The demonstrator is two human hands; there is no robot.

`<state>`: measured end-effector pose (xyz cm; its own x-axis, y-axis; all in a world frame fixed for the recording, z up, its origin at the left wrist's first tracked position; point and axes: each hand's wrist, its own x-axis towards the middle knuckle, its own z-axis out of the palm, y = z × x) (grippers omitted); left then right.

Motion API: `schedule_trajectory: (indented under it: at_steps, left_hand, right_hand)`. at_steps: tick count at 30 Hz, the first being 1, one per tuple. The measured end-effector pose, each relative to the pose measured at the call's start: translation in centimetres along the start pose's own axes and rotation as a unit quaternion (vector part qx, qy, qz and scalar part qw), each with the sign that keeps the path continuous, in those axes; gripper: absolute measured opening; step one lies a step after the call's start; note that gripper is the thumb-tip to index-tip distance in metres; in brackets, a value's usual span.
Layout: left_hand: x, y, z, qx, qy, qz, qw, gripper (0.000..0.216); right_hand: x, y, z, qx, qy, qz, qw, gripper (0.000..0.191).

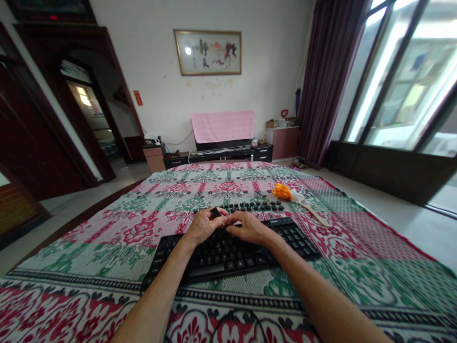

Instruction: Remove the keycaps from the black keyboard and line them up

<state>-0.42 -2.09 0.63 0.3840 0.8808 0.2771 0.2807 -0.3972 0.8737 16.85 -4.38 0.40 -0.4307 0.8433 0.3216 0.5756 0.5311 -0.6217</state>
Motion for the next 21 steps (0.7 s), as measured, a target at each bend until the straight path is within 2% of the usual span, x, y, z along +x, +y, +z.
schedule_trajectory:
  at_steps: [11,16,21]
  left_hand:
    - [-0.30,0.74,0.29,-0.018,-0.039,0.036,0.998,0.018]
    - [-0.25,0.67,0.39,0.004,-0.021,0.041,0.999,0.017]
    - [-0.15,-0.04,0.51,0.031,-0.001,0.056,0.998,0.017]
  right_hand:
    - [0.07,0.22,0.30,-0.041,-0.010,0.042,0.998,0.017]
    - [0.28,0.26,0.60,-0.027,0.032,0.080,0.996,0.022]
    - [0.55,0.51,0.84,-0.035,0.043,0.106,0.993,0.024]
